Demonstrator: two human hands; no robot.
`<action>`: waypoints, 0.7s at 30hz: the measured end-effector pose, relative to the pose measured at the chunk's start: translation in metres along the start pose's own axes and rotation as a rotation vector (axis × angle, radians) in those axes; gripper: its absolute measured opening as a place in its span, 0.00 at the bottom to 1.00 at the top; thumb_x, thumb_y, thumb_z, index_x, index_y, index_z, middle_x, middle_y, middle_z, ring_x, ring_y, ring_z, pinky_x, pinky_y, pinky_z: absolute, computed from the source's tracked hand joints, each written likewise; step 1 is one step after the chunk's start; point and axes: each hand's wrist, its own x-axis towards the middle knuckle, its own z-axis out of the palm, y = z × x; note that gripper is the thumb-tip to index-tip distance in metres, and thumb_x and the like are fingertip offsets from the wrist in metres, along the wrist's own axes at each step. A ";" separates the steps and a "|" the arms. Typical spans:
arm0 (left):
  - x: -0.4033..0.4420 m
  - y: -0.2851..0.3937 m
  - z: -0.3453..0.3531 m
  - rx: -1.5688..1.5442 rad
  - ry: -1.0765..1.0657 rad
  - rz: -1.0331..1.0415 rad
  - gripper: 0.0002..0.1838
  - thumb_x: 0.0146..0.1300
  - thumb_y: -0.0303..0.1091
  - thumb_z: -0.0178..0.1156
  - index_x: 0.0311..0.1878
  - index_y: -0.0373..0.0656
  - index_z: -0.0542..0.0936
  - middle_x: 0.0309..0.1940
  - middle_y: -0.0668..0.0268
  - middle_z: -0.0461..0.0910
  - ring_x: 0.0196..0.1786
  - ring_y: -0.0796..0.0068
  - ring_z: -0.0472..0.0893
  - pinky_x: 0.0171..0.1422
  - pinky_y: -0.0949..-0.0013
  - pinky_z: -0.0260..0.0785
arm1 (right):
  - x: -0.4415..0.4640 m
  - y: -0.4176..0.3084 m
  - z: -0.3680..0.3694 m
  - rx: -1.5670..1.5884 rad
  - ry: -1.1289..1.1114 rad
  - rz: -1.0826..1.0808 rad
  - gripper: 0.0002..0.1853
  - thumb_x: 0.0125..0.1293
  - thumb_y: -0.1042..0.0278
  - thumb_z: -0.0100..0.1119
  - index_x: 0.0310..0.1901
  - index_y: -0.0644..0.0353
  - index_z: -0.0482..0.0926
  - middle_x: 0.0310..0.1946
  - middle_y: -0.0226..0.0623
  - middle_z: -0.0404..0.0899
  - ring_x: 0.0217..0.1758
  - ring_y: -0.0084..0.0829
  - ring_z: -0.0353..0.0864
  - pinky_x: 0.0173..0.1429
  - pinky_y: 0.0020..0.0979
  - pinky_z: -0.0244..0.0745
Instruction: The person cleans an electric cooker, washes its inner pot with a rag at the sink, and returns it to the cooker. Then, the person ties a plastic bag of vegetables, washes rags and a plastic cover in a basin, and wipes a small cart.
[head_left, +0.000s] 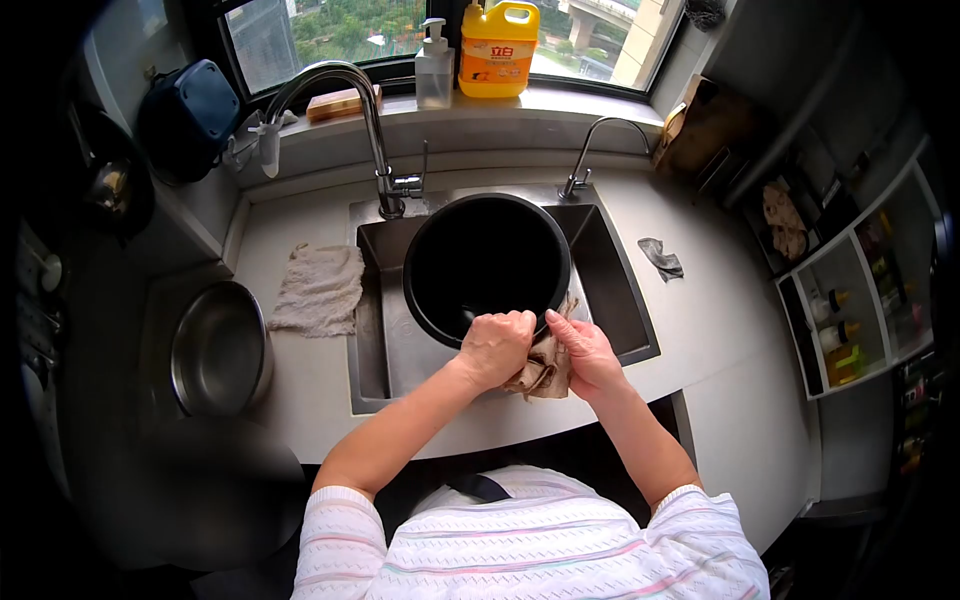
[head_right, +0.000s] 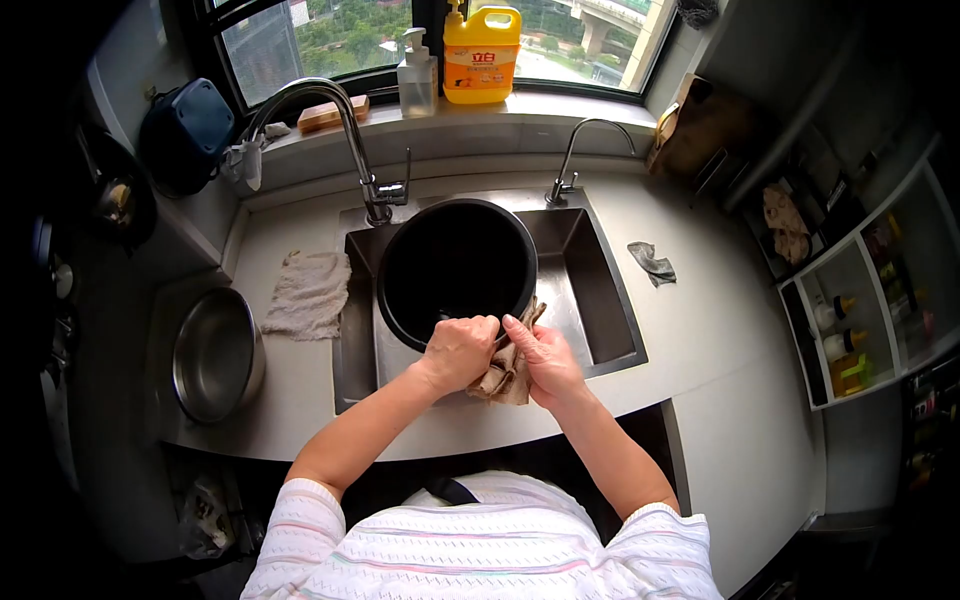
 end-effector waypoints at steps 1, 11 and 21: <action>-0.001 0.000 0.001 0.041 -0.061 0.045 0.04 0.50 0.29 0.54 0.24 0.42 0.70 0.19 0.61 0.75 0.23 0.65 0.79 0.26 0.66 0.71 | 0.001 0.004 -0.004 -0.027 0.029 0.046 0.16 0.63 0.59 0.57 0.37 0.67 0.74 0.33 0.34 0.77 0.35 0.23 0.78 0.39 0.27 0.76; -0.001 0.007 0.006 0.257 -0.297 0.236 0.04 0.49 0.31 0.54 0.23 0.42 0.74 0.19 0.63 0.77 0.23 0.69 0.79 0.28 0.70 0.70 | 0.040 0.045 -0.020 0.159 0.369 0.170 0.12 0.58 0.62 0.62 0.32 0.64 0.76 0.31 0.35 0.77 0.33 0.28 0.77 0.38 0.32 0.76; -0.014 0.012 -0.040 -0.074 0.086 0.029 0.24 0.42 0.34 0.67 0.46 0.41 0.75 0.50 0.59 0.72 0.56 0.60 0.70 0.55 0.60 0.62 | 0.063 0.042 -0.045 -0.232 0.402 -0.158 0.06 0.52 0.75 0.55 0.31 0.69 0.76 0.28 0.35 0.78 0.30 0.28 0.77 0.35 0.29 0.74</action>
